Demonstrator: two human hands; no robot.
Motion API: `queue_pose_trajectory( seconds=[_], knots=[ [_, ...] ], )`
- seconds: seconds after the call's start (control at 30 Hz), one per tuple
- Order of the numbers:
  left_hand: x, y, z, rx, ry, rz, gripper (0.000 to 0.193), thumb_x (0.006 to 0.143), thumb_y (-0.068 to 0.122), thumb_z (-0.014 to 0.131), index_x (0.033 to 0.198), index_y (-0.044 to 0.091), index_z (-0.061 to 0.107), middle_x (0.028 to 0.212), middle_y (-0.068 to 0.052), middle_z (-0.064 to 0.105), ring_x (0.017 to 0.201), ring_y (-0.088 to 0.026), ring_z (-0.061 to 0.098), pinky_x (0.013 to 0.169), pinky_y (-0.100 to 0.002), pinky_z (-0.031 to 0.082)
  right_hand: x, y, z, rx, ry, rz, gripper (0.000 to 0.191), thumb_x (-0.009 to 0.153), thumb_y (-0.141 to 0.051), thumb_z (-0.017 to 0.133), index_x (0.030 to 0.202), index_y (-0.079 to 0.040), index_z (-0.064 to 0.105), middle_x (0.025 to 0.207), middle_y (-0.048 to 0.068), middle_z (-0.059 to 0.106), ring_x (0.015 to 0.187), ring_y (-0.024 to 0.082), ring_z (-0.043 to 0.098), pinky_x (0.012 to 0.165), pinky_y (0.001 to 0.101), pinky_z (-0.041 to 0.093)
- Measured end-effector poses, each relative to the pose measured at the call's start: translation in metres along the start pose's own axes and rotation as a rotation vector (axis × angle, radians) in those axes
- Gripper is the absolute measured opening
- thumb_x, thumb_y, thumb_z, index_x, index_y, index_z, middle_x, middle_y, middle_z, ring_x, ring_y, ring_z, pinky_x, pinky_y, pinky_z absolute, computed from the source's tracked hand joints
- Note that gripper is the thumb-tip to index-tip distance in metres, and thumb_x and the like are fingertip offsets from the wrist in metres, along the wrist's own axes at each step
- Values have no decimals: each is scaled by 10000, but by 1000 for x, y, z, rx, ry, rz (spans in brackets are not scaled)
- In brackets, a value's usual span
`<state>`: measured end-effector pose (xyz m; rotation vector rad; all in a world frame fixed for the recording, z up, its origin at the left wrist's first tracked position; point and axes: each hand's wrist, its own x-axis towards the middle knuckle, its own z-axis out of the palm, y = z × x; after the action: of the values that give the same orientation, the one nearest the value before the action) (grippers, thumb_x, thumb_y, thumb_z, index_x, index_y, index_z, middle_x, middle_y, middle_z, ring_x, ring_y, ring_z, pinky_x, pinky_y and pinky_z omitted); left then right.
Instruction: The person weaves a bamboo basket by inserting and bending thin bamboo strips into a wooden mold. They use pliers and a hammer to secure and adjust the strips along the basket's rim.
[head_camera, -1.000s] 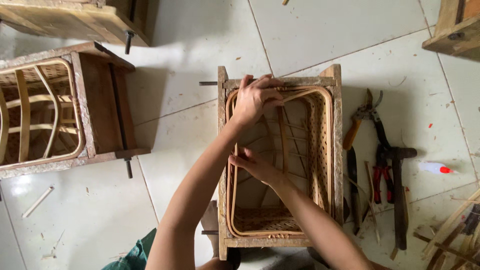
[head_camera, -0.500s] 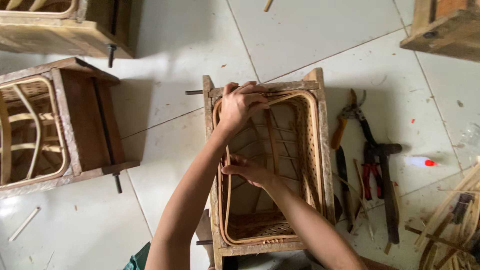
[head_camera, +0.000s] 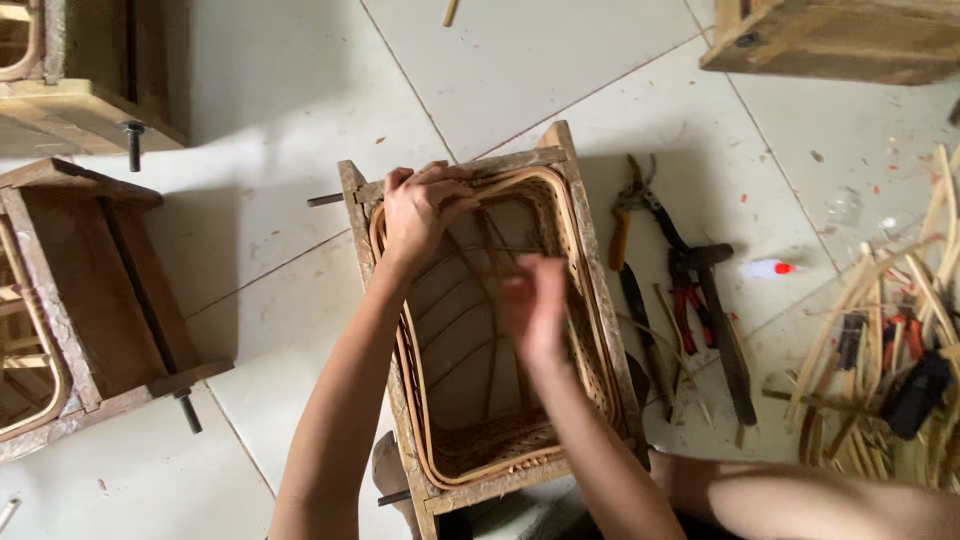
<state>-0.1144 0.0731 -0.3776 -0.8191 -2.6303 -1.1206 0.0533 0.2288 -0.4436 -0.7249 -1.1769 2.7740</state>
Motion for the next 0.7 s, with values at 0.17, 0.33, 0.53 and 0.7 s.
queue_pose_trajectory(
  seconds=[0.17, 0.33, 0.53, 0.7],
  knots=[
    [0, 2, -4, -23, -1, 22, 166, 856, 297, 795, 940, 153, 790, 1173, 58, 752, 1074, -152, 661, 951, -413, 391, -4, -28, -18, 465, 228, -71, 576, 962, -511, 684, 1370, -108, 629, 1151, -34, 709, 844, 86, 598, 787, 270, 524],
    [1, 2, -3, -14, 1, 24, 148, 854, 277, 797, 939, 156, 798, 1168, 59, 757, 1091, -146, 661, 965, -420, 388, -8, -21, -4, 48, 317, -205, 626, 991, -527, 576, 1457, -107, 574, 1281, 7, 673, 848, 79, 590, 805, 280, 510],
    [2, 2, 2, 12, 32, 15, 153, 839, 289, 828, 937, 173, 808, 1144, 66, 764, 1117, -131, 656, 991, -432, 385, -11, -16, -2, -31, 326, -203, 584, 1038, -497, 495, 1513, -159, 521, 1405, -19, 585, 877, 67, 593, 868, 259, 479],
    [-2, -1, 4, 7, 50, 29, 140, 841, 261, 831, 939, 164, 807, 1156, 58, 772, 1165, -148, 653, 995, -426, 382, -11, -8, -3, -33, 337, -204, 553, 1041, -459, 481, 1511, -172, 515, 1416, -22, 580, 892, 75, 621, 877, 264, 477]
  ],
)
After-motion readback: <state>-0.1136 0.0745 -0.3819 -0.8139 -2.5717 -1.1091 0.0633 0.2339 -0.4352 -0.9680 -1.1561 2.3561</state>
